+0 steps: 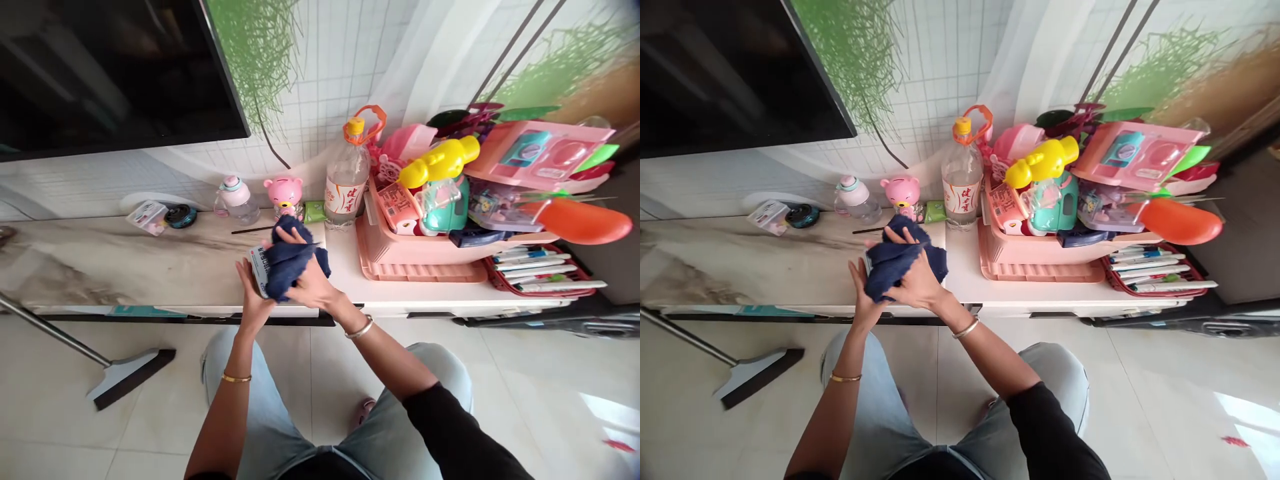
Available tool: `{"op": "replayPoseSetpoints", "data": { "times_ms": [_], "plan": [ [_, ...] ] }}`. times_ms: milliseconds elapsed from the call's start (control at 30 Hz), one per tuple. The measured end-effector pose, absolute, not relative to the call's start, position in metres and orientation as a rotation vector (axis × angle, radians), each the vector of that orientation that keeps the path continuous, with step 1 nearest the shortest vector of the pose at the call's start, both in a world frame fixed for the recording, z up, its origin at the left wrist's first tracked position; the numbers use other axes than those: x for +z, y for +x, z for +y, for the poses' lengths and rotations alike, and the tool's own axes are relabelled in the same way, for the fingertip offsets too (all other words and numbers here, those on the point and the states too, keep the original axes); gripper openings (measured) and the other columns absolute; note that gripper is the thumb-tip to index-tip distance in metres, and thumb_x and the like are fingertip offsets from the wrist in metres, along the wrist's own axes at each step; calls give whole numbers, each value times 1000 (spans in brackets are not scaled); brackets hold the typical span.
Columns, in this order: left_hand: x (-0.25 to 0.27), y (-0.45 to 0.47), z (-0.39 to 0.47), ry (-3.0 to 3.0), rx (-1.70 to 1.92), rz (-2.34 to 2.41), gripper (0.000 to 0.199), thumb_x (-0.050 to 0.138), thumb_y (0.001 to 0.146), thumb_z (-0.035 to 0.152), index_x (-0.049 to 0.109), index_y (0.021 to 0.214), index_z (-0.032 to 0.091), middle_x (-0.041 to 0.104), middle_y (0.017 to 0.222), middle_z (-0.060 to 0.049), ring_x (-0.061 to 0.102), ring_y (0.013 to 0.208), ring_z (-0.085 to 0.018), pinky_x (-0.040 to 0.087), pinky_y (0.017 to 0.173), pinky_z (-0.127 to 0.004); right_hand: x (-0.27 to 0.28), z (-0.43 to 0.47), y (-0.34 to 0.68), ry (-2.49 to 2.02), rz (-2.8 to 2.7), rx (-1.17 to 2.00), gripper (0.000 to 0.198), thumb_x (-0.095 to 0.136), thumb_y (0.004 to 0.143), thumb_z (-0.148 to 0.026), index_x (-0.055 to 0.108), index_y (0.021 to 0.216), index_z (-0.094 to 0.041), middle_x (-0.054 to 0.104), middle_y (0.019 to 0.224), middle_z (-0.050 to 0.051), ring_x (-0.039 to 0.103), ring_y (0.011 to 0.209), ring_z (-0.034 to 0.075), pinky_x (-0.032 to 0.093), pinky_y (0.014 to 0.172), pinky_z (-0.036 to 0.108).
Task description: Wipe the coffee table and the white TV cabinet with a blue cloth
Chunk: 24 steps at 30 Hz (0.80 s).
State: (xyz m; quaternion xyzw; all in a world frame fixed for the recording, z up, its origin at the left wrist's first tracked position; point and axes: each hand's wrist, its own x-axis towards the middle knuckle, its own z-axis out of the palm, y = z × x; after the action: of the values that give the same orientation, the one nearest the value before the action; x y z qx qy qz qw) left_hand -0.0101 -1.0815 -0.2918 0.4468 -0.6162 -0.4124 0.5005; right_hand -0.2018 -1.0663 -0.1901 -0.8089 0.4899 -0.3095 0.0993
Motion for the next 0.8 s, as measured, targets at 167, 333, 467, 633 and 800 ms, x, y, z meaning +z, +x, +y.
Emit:
{"op": "replayPoseSetpoints", "data": {
  "times_ms": [167, 333, 467, 633, 800],
  "plan": [
    [-293, -12, -1095, 1144, -928, -1660, 91, 85, 74, 54, 48, 152, 27, 44, 163, -14, 31, 158, -32, 13, 133, -51, -183, -1083, -170, -2498, 1580, -351, 78, 64, 86, -69, 59, 146, -20, 16, 174, 21, 10, 157, 56, 19, 117, 78],
    [-295, -16, -1092, 1172, -914, -1613, 84, 90, 67, 46, 59, 140, 22, 56, 152, -17, 35, 155, -37, 16, 133, -56, -178, -1101, -150, -2499, 1701, -299, 81, 45, 89, -81, 63, 141, -22, 35, 165, 21, 23, 150, 55, 27, 111, 78],
    [-288, -19, -1084, 1185, -1023, -1460, 95, 90, 65, 46, 49, 147, 21, 55, 152, -17, 43, 150, -37, 32, 127, -55, -177, -1121, -143, -2419, 1824, -329, 76, 29, 96, -77, 71, 125, -21, 52, 148, 20, 42, 136, 45, 42, 102, 68],
    [-275, -20, -1081, 1288, -1125, -1391, 98, 95, 58, 45, 51, 141, 18, 62, 142, -19, 55, 137, -41, 41, 118, -63, -177, -1157, -137, -2318, 1937, -410, 66, 32, 102, -67, 71, 126, -18, 61, 137, 21, 52, 129, 39, 49, 98, 58],
    [-279, -17, -1084, 1238, -1120, -1417, 97, 94, 63, 46, 49, 145, 17, 60, 145, -21, 54, 139, -41, 44, 117, -61, -178, -1179, -137, -2257, 1891, -307, 54, 31, 108, -43, 74, 118, -13, 69, 127, 20, 61, 123, 33, 51, 99, 47]
  ]
}}
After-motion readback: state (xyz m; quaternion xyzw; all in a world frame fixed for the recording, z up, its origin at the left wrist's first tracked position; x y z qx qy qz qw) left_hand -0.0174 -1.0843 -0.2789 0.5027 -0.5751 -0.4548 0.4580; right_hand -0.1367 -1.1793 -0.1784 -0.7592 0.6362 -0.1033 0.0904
